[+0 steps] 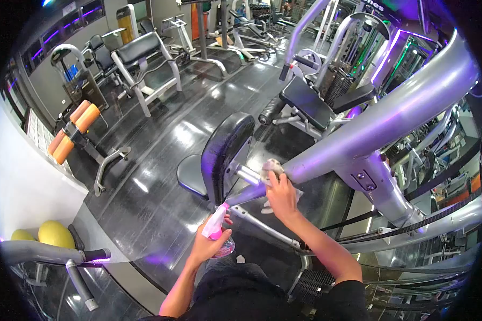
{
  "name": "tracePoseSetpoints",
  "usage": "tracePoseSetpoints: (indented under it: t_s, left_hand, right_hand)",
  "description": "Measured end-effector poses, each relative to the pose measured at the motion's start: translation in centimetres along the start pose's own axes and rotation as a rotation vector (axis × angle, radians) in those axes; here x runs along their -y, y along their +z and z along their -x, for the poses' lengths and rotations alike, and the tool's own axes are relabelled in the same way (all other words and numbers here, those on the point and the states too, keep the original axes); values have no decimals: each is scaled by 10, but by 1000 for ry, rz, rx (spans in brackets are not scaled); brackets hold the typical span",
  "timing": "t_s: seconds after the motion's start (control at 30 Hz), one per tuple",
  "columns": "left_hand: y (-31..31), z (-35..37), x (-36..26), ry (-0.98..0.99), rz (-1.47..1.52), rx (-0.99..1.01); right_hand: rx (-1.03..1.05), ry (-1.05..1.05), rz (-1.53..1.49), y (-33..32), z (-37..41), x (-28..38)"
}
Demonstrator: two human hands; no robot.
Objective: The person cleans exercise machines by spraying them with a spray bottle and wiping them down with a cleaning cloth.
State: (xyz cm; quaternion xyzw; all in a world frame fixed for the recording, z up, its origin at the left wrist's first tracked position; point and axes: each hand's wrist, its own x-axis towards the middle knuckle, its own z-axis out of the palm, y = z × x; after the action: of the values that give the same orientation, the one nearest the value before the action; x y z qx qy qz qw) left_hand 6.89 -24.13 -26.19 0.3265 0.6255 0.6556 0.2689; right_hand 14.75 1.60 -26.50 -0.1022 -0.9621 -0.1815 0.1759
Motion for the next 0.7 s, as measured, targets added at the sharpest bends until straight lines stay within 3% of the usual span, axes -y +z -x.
tracePoseSetpoints:
  t_s: [0.17, 0.23, 0.27, 0.33, 0.43, 0.5, 0.57, 0.7]
  left_hand:
    - [-2, 12, -2, -61, -3, 0]
    - [-3, 16, 3, -79, 13, -15]
    - [-4, 19, 2, -93, -10, -2]
    - [-7, 24, 4, -99, -6, 1]
    - [-9, 31, 4, -122, 0, -61]
    - [-11, 36, 8, -127, -2, -107]
    - [-12, 40, 13, -223, -34, -136]
    - [-13, 39, 16, -206, -10, -120]
  right_hand:
    - [-23, 189, -190, 33, -52, 19]
    - [162, 487, -398, 70, -74, 33]
    - [164, 478, -413, 93, -85, 34]
    - [300, 793, -617, 139, -100, 33]
    - [223, 854, -541, 155, -110, 50]
    - [126, 803, -495, 158, -102, 60]
    - [-42, 591, -519, 155, -86, 63]
    - [-42, 368, -399, 145, -48, 80]
